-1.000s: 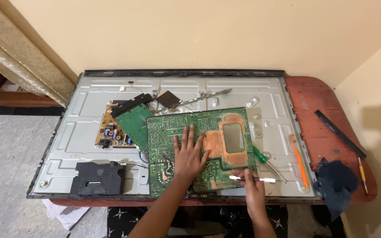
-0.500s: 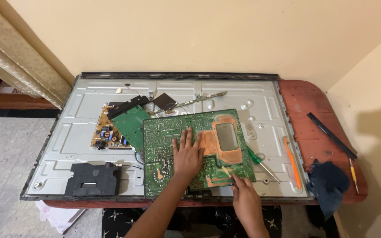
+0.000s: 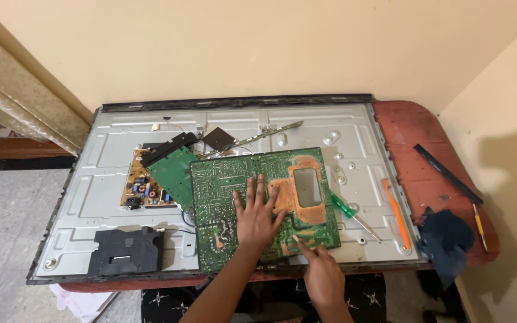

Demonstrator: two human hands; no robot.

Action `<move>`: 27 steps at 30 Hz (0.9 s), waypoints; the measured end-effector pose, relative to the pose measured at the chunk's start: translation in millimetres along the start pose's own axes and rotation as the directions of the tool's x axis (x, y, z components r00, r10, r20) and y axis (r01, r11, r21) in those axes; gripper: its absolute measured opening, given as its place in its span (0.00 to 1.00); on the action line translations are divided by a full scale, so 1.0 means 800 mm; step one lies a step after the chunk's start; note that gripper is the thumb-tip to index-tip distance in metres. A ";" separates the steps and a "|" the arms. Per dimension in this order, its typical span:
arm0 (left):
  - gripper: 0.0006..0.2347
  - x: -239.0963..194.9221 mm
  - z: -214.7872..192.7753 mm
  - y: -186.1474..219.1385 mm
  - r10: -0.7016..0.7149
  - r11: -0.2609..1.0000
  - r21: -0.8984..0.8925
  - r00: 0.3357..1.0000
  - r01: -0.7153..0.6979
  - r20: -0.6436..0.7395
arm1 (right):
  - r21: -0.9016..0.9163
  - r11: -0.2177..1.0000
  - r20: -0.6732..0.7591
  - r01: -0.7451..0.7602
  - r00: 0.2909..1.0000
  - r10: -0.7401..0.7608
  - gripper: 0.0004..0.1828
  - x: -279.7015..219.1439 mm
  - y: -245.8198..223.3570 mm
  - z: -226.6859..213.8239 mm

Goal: The person uses a small brush to clean a green circuit board placed on a white surface. They repeatedly brush the board's surface, occasionally pause to inspect it, and switch between different brushes. The person also uses a screwdriver to scrape a specific area on the board.

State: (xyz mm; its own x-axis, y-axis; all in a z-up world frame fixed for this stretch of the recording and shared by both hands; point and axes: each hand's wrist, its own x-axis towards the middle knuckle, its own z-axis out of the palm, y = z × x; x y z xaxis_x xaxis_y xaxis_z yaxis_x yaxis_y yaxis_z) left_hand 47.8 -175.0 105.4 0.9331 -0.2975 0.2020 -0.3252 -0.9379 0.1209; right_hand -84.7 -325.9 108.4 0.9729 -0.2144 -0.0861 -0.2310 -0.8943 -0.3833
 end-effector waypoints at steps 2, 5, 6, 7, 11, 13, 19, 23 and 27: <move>0.33 -0.002 -0.007 -0.001 -0.010 0.999 -0.037 0.993 0.014 0.116 | -0.046 0.998 0.076 -0.053 0.995 0.056 0.36 0.009 -0.004 0.000; 0.34 0.003 -0.020 0.003 -0.003 0.999 -0.037 0.990 0.008 0.141 | -0.046 0.999 -0.002 0.001 1.000 -0.001 0.33 0.012 -0.002 -0.004; 0.34 0.002 -0.023 0.005 0.000 1.000 -0.028 0.991 0.004 0.131 | -0.040 0.999 -0.010 0.011 1.000 -0.012 0.35 0.007 0.000 -0.003; 0.34 0.001 -0.025 0.007 -0.003 1.000 -0.029 0.990 0.007 0.143 | -0.034 0.999 -0.018 0.021 1.000 -0.022 0.36 0.001 0.003 -0.003; 0.34 0.003 -0.029 0.007 -0.028 1.000 -0.007 0.980 0.030 0.197 | -0.123 0.987 0.202 -0.105 0.971 0.129 0.36 -0.009 0.008 0.002; 0.34 -0.001 -0.027 0.008 -0.026 1.000 -0.002 0.977 0.027 0.211 | -0.091 0.996 0.066 -0.006 0.998 0.013 0.39 -0.009 0.008 0.005; 0.33 0.003 -0.029 0.007 -0.014 1.000 0.004 0.976 0.014 0.216 | -0.061 0.997 -0.004 0.042 0.999 -0.043 0.38 0.011 -0.003 -0.001; 0.33 0.003 -0.020 0.007 0.003 1.000 -0.026 0.985 0.001 0.170 | -0.107 0.991 0.175 -0.075 0.980 0.093 0.40 -0.004 0.006 -0.003; 0.27 -0.003 -0.010 0.005 0.013 0.998 -0.056 1.000 -0.012 0.015 | -0.079 0.997 0.045 -0.007 0.999 0.011 0.36 -0.007 0.010 0.005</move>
State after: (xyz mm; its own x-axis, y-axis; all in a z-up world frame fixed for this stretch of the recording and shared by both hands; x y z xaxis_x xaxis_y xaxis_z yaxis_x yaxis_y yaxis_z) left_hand 42.9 -176.8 113.3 0.9311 -0.3122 0.1887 -0.3445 -0.9228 0.1728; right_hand -91.8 -330.1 102.4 0.9696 -0.2062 -0.1315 -0.2377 -0.9210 -0.3087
